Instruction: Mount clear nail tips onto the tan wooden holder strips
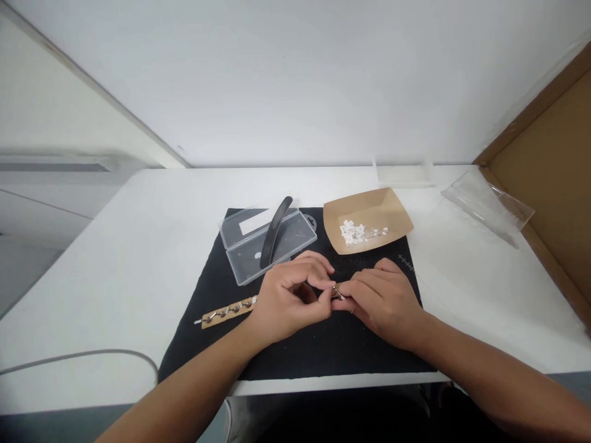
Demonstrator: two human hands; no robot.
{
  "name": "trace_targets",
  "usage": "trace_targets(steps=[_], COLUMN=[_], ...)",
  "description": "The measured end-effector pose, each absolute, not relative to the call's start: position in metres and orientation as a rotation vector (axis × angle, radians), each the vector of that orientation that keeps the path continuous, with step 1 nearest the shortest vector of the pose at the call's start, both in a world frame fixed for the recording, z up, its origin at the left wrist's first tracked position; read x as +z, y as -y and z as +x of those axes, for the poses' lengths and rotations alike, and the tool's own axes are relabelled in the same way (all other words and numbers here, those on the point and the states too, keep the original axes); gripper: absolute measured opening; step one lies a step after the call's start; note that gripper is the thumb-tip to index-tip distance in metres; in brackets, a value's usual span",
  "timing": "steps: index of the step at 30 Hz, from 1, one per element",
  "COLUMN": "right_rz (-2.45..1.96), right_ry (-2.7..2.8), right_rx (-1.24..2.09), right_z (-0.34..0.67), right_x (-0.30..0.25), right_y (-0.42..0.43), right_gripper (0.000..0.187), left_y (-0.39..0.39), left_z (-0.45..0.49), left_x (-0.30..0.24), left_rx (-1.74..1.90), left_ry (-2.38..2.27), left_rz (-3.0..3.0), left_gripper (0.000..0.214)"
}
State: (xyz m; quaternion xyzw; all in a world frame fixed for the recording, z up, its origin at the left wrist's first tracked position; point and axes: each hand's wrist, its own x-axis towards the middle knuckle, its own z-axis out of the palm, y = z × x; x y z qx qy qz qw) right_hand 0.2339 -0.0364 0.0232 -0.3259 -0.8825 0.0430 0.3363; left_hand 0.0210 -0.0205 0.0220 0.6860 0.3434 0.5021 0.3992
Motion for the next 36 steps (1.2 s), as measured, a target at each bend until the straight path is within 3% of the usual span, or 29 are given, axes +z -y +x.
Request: trace_targets(steps=[8,13,23,30,36], right_rz=[-0.877,-0.949,-1.059,-1.112,-1.135], right_ry=[2.243,2.194,2.027,1.957,2.017], right_rx=[0.280,0.588,0.907,1.082,1.060], right_z=[0.234,0.234,0.234,0.237,0.251], right_x=[0.021,0.028,0.035,0.033,0.037], right_y=[0.037,0.038,0.040,0.034,0.022], right_gripper=[0.020,0.027,0.034,0.031,0.022], left_y=[0.019,0.022,0.021,0.021,0.013], left_z=[0.022,0.018,0.016,0.014,0.013], left_x=[0.019,0.019,0.018,0.024,0.020], left_rx=[1.231,1.034,0.963,0.972,1.131], left_ry=[-0.837,-0.812,-0.691,-0.744,-0.792], left_rz=[1.583,1.316,1.164,1.333,1.903], left_gripper=[0.012,0.009,0.024,0.024,0.015])
